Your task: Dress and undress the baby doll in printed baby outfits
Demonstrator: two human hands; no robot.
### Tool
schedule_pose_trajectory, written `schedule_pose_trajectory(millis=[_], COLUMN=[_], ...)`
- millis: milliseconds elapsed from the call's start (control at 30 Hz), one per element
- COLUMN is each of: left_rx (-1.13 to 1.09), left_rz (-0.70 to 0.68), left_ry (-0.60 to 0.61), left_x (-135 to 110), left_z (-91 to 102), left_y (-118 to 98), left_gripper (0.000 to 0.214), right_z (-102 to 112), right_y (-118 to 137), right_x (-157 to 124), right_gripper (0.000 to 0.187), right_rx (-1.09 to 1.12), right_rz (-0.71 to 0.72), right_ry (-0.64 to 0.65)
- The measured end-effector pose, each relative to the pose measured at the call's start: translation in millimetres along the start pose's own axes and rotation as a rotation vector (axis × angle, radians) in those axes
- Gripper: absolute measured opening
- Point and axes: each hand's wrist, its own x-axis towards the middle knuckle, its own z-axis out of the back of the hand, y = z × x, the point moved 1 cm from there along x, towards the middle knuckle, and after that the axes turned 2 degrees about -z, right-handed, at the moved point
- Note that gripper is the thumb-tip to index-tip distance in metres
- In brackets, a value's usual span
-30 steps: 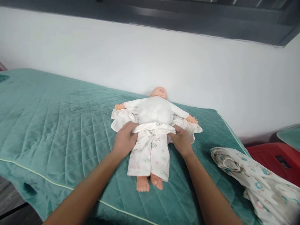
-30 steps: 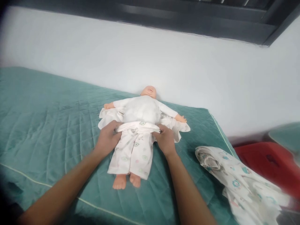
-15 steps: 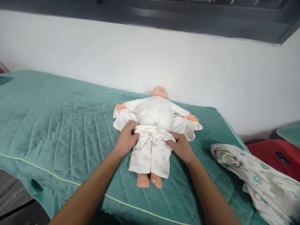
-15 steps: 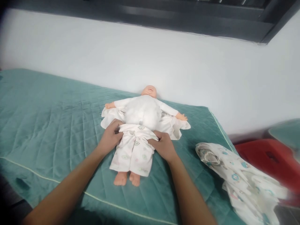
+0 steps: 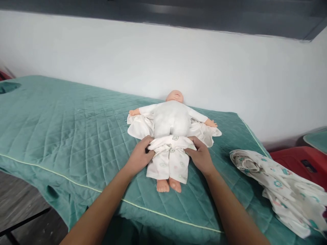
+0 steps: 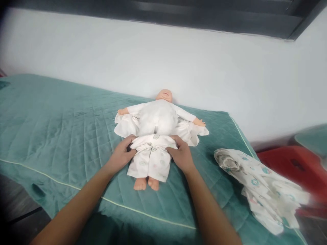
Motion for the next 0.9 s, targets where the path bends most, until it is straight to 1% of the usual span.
schedule_pose_trajectory(millis=[100,200,333,433,500,600,733,833,900], left_rx=[0.006,-0.008,-0.019,-0.049,-0.074,-0.078,-0.084,-0.093,-0.050], left_rz=[0.028,0.042,0.087,0.090,0.097,0.106,0.095,0.086,0.051], left_ry=[-0.018,-0.027,-0.054,-0.043,-0.029,0.002,0.068,0.150,0.163], left_x=[2.2,2.8,4.1,2.5,-2.6,-16.9,-38.9,-50.2,-53.2], left_z=[-0.4,-0.4,1.1,2.7,3.5,4.8,8.4,9.1,7.2], left_y=[2.2,2.9,1.5,-0.9,-2.6,-5.6,-11.8,-16.1,-16.7], left_gripper=[0.013,0.010,0.007,0.009,0.013,0.017,0.031,0.055,0.069], right_z=[-3.1,-4.9,-6.0,-7.2,-8.0,-9.5,-11.0,-12.7,-14.2], right_y=[0.8,0.7,0.6,1.4,2.6,4.8,5.9,4.9,4.5], right_x=[-19.2,-30.4,-30.0,-27.1,-26.2,-25.3,-25.3,-31.6,-40.5], right_gripper=[0.017,0.015,0.015,0.017,0.019,0.021,0.020,0.019,0.017], right_rx=[-0.010,-0.018,-0.021,-0.031,-0.027,-0.021,-0.018,-0.014,-0.033], right_rz=[-0.025,-0.031,-0.007,-0.015,-0.019,-0.018,-0.012,0.006,0.019], right_ry=[0.084,0.113,0.109,0.091,0.064,0.045,0.023,-0.004,0.002])
